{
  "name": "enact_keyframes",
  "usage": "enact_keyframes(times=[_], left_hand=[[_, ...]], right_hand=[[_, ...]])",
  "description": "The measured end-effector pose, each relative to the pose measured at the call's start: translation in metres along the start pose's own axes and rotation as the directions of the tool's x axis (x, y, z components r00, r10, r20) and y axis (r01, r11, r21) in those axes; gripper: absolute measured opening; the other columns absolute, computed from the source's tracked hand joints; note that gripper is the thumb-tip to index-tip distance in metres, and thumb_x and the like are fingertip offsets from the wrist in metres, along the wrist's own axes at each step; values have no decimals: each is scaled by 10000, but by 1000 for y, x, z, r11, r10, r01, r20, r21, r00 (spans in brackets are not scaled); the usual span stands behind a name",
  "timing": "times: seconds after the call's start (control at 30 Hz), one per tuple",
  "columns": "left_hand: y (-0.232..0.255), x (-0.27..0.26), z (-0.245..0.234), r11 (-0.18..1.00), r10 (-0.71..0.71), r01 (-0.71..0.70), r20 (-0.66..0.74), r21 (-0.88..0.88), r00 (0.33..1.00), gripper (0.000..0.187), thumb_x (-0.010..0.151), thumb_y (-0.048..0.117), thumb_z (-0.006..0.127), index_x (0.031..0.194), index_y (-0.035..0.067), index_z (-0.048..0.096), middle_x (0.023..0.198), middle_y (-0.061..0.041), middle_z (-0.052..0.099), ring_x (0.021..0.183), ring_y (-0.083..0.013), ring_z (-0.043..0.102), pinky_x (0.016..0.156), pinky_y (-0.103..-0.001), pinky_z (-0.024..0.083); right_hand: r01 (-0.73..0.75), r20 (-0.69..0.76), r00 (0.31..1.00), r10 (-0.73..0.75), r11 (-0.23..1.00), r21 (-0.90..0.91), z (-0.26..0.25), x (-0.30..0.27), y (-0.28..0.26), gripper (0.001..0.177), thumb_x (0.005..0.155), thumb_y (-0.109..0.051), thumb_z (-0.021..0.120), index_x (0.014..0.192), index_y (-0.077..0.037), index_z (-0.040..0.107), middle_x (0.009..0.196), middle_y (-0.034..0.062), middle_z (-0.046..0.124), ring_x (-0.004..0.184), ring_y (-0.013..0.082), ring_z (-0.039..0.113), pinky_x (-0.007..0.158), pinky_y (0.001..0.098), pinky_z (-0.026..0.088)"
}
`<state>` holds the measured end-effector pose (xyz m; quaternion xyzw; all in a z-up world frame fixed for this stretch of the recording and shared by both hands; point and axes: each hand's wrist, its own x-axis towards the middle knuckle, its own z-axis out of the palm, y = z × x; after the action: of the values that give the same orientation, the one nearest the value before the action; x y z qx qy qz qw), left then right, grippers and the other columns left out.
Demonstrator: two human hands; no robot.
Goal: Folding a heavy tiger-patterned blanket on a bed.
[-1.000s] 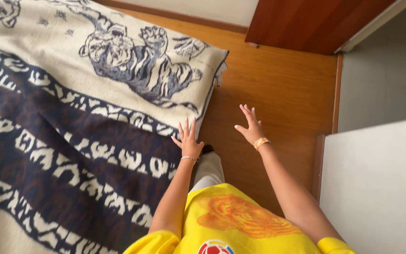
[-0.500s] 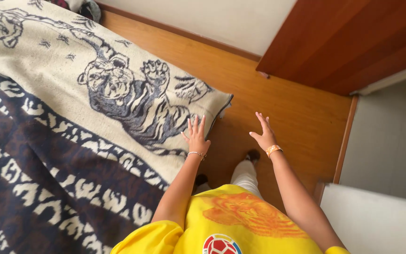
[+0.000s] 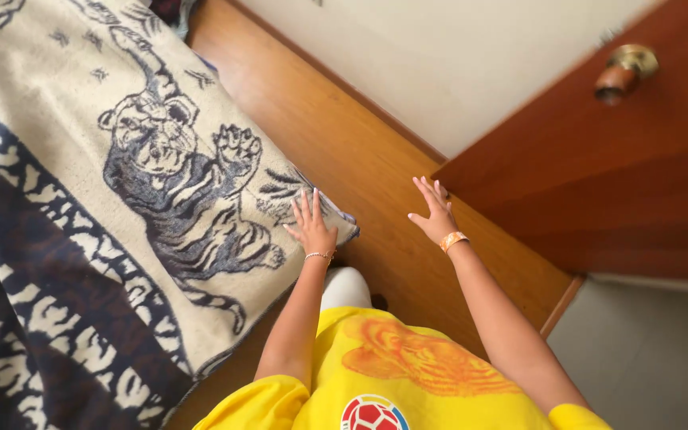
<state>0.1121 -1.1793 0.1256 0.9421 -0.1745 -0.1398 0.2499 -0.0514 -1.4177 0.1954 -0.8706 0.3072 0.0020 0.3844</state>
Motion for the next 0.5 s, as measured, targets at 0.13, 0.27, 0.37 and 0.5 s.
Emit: enact_keyframes(times=[0.13, 0.27, 0.37, 0.5], left_hand=[[34, 55, 1, 991, -77, 72, -45, -116, 996, 1085, 703, 157, 788, 1595, 375, 211, 1713, 36, 96, 1585, -304, 33, 1154, -776, 18], [49, 116, -6, 990, -106, 96, -101, -102, 989, 1073, 734, 142, 782, 1609, 374, 208, 1728, 40, 82, 1595, -310, 19, 1150, -780, 19], [69, 154, -23, 985, -163, 157, -110, -65, 980, 1098, 725, 136, 782, 1615, 385, 188, 1730, 59, 53, 1600, -293, 1, 1167, -768, 14], [96, 201, -58, 975, -219, 210, -155, -77, 963, 1110, 732, 136, 799, 1612, 398, 175, 1723, 73, 23, 1597, -277, -18, 1175, -755, -7]], right_hand=[[114, 53, 992, -111, 992, -48, -21, 88, -6, 915, 837, -239, 764, 1598, -371, 274, 1715, -33, 224, 1607, 273, 66, 1210, 690, 89], [167, 120, 980, -160, 984, -56, -28, 171, -29, 917, 842, -291, 761, 1597, -388, 249, 1722, -47, 198, 1610, 270, 47, 1199, 700, 71], [178, 157, 974, -164, 981, -78, -38, 218, -50, 896, 851, -398, 744, 1590, -413, 236, 1724, -60, 174, 1603, 262, 38, 1201, 694, 65], [235, 197, 955, -220, 970, -58, -51, 285, -85, 879, 880, -482, 704, 1602, -415, 207, 1724, -48, 148, 1598, 264, 18, 1205, 692, 43]])
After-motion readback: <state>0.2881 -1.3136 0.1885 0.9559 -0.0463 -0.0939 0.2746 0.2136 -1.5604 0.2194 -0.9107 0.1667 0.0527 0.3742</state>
